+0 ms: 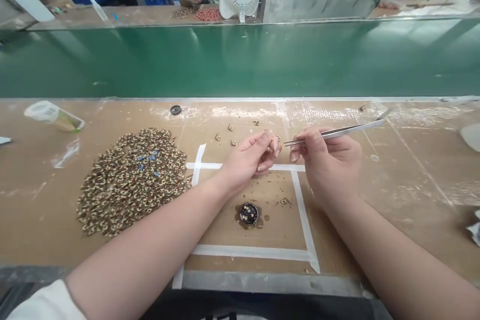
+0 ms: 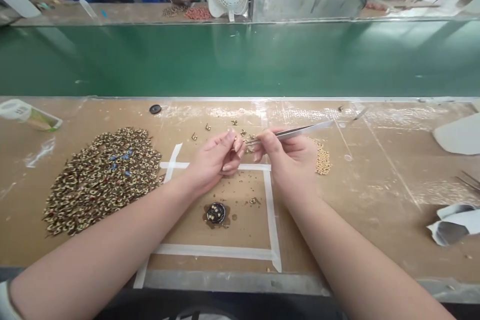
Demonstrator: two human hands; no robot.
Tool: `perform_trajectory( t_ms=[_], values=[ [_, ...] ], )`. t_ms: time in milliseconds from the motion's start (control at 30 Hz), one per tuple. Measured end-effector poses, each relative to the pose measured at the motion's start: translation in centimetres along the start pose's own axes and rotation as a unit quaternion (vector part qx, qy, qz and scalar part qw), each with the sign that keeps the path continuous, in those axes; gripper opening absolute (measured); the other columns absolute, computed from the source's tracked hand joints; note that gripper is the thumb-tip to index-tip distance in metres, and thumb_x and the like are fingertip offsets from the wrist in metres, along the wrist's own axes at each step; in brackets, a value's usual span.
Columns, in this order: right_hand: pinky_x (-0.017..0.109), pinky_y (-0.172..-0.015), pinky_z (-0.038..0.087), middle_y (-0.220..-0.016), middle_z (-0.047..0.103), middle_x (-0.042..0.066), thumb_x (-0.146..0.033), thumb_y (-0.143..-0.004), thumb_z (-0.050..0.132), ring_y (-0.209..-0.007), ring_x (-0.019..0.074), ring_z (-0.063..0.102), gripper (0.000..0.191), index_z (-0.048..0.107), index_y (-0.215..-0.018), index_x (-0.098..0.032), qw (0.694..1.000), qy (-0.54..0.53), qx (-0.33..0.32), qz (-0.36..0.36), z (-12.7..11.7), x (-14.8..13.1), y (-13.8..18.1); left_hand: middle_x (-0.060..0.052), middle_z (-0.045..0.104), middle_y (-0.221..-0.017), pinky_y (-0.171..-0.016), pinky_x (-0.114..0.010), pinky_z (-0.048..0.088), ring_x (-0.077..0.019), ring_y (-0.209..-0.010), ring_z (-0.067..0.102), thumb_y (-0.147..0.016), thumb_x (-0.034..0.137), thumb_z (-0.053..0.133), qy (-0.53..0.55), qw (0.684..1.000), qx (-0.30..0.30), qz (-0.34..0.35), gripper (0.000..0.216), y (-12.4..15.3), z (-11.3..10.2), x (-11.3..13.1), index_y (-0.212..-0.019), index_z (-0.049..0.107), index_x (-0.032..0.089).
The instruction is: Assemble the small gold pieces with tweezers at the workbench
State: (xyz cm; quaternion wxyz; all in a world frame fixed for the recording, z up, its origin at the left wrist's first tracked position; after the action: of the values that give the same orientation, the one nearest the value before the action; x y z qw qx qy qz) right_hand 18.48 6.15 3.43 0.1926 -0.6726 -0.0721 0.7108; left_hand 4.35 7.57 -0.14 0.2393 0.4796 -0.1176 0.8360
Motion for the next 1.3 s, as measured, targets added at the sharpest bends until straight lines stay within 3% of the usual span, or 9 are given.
perform_trajectory(
  t_ms=[400,833,1300],
  values=[
    [0.028,-0.057,0.062,-0.069,0.075,-0.001,-0.038,-0.097,0.078,-0.057,0.0135,0.070,0.018,0.078,-0.087,-0.023,0.991,0.091,0.023,-0.097,-0.3,-2.4,0.3,0.003,0.053,-0.080,-0.045,-0.020,0.020,-0.0039,-0.049,0.032,-0.101,0.057,0.065,-0.022,1.000,-0.009,-0.019,0.040,0.2,0.6,-0.4,-0.089,0.057,0.019],
    [0.029,-0.055,0.061,-0.067,0.073,-0.002,-0.043,-0.098,0.077,-0.056,0.0138,0.070,0.023,0.076,-0.086,-0.024,0.988,0.098,0.018,-0.117,0.0,-3.4,0.3,0.004,0.052,-0.075,-0.047,-0.020,0.021,-0.0036,-0.049,0.029,-0.100,0.056,0.068,-0.042,0.999,-0.027,-0.012,0.040,0.2,0.8,-0.2,-0.089,0.060,0.018],
    [0.029,-0.053,0.058,-0.062,0.070,-0.002,-0.055,-0.099,0.071,-0.052,0.0137,0.068,0.034,0.073,-0.082,-0.026,0.989,0.101,0.000,-0.111,0.2,-3.5,0.0,0.001,0.060,-0.079,-0.043,-0.019,0.022,-0.0011,-0.046,0.033,-0.092,0.061,0.076,-0.052,0.998,-0.032,-0.035,0.049,0.0,0.9,-0.6,-0.081,0.063,0.015]
  ],
)
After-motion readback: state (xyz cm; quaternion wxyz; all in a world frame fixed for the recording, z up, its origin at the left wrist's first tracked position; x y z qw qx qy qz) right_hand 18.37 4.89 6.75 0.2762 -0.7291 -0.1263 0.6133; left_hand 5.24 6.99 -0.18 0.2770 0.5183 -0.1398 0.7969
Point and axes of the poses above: each hand's wrist, its own y-axis away from the middle knuckle, its own z-axis out of the palm, x = y × z, the point moved 9 cm from there along -y, towards the middle knuckle
